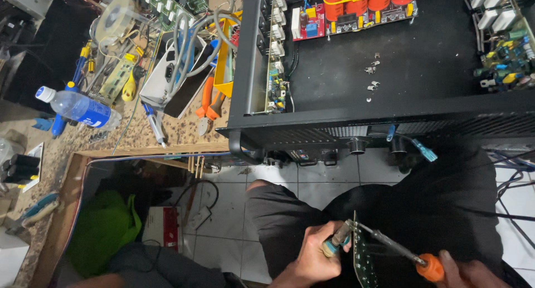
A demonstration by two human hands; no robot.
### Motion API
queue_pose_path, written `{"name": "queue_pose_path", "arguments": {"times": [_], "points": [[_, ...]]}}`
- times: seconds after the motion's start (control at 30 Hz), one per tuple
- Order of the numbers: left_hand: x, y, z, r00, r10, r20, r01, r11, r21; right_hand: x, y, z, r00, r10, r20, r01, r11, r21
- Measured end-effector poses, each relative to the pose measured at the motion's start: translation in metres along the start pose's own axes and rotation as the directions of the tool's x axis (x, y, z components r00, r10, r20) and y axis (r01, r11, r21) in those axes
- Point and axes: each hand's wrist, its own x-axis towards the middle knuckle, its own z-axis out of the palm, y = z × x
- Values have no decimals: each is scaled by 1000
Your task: The person sits on the floor and uses a soldering iron and pliers to work on a green circuit board. They repeatedly heat solder joints and use pliers to remove or adjust components on the board.
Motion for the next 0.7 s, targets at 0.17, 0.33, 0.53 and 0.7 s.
{"name": "queue_pose_path", "arguments": {"times": [0.17, 0.33, 0.53, 0.7], "points": [[-2, -8, 6, 1000, -4, 15, 4, 1000, 19, -20, 20, 8, 872, -240, -427, 286, 957, 46], [-3, -16, 8, 1000, -5, -17, 6, 1000, 13, -61, -8, -23, 881, -321, -347, 345, 939, 6], [-2, -19, 12, 998, -64, 5, 64, 997, -31, -60, -7, -13, 677, -383, -629, 559, 823, 100], [0, -21, 14, 999, -50, -5, 50, 999, -16, -79, -26, -41, 857, -281, -431, 290, 956, -46]]}}
